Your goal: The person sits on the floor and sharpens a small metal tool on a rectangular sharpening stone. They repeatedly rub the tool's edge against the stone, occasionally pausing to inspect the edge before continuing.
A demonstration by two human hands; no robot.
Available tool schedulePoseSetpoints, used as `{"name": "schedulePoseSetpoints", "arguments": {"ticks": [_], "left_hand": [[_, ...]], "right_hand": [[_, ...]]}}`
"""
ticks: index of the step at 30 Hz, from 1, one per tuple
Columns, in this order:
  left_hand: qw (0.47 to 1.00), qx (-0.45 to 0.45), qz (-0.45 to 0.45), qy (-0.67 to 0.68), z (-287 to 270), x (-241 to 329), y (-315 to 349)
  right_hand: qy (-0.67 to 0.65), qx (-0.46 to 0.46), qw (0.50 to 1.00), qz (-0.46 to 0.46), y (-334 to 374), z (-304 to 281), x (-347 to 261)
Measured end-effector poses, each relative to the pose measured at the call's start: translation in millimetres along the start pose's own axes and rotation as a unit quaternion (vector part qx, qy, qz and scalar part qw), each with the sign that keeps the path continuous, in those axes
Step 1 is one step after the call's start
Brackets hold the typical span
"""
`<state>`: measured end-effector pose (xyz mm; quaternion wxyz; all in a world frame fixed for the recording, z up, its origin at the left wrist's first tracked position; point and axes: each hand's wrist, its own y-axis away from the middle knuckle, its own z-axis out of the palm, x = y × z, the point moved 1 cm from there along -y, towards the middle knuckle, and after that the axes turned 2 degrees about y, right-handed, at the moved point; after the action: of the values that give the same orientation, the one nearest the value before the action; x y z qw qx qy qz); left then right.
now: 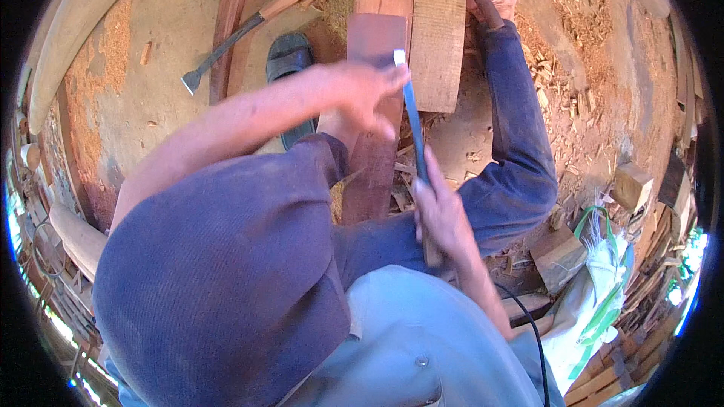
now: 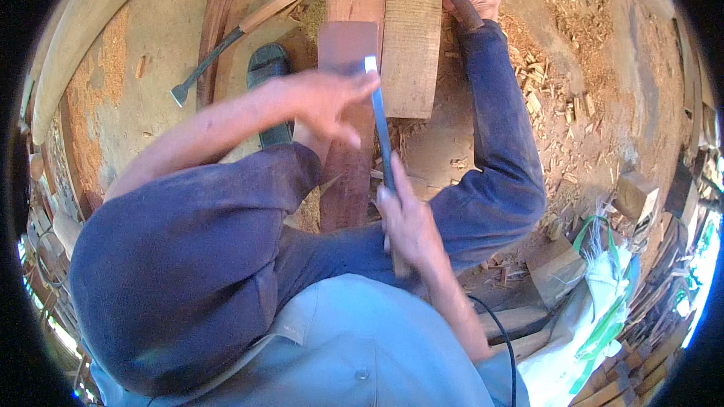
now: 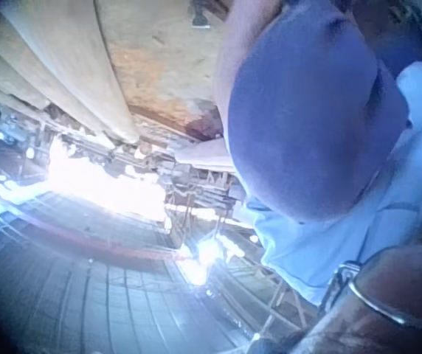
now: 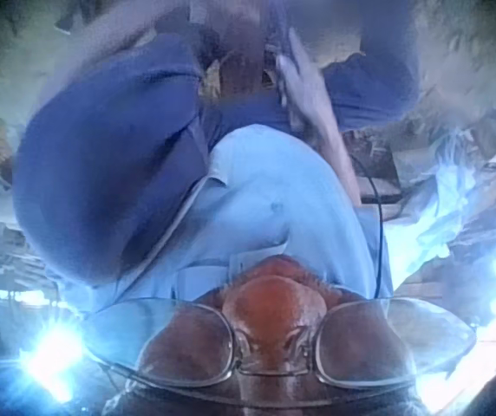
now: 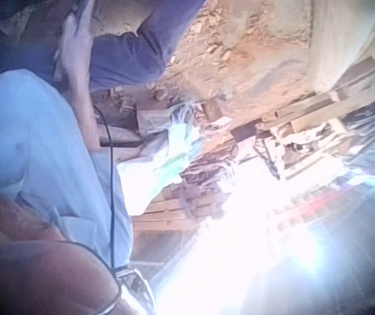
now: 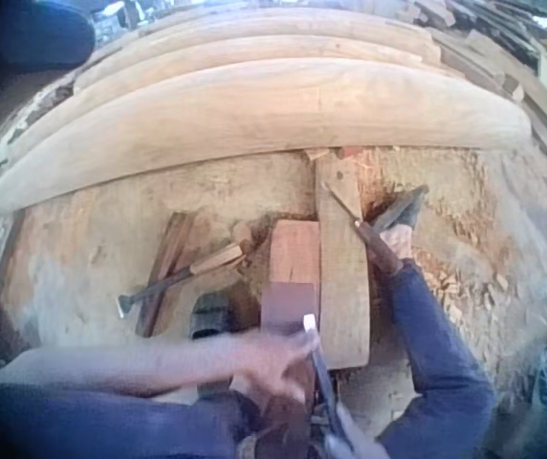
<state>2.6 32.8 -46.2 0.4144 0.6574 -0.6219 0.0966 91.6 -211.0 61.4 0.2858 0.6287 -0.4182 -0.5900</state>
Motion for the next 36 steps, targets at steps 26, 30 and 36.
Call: {"name": "schedulePoseSetpoints", "arguments": {"ticks": [26, 30, 36], "left_hand": [[0.999, -0.033, -0.033, 0.006, 5.7, 5.3, 9.8], [0.993, -0.062, -0.095, 0.013, -50.2, -7.5, -3.2], [0.989, -0.13, -0.042, -0.047, -10.5, 28.5, 13.1]], "right_hand": [[0.026, 0.007, 0.999, -0.027, -10.4, 0.4, 23.7], [-0.042, 0.007, 0.994, -0.103, -39.3, -3.5, -5.4], [0.067, -0.004, 0.996, -0.058, 2.6, -3.6, 38.2]]}}
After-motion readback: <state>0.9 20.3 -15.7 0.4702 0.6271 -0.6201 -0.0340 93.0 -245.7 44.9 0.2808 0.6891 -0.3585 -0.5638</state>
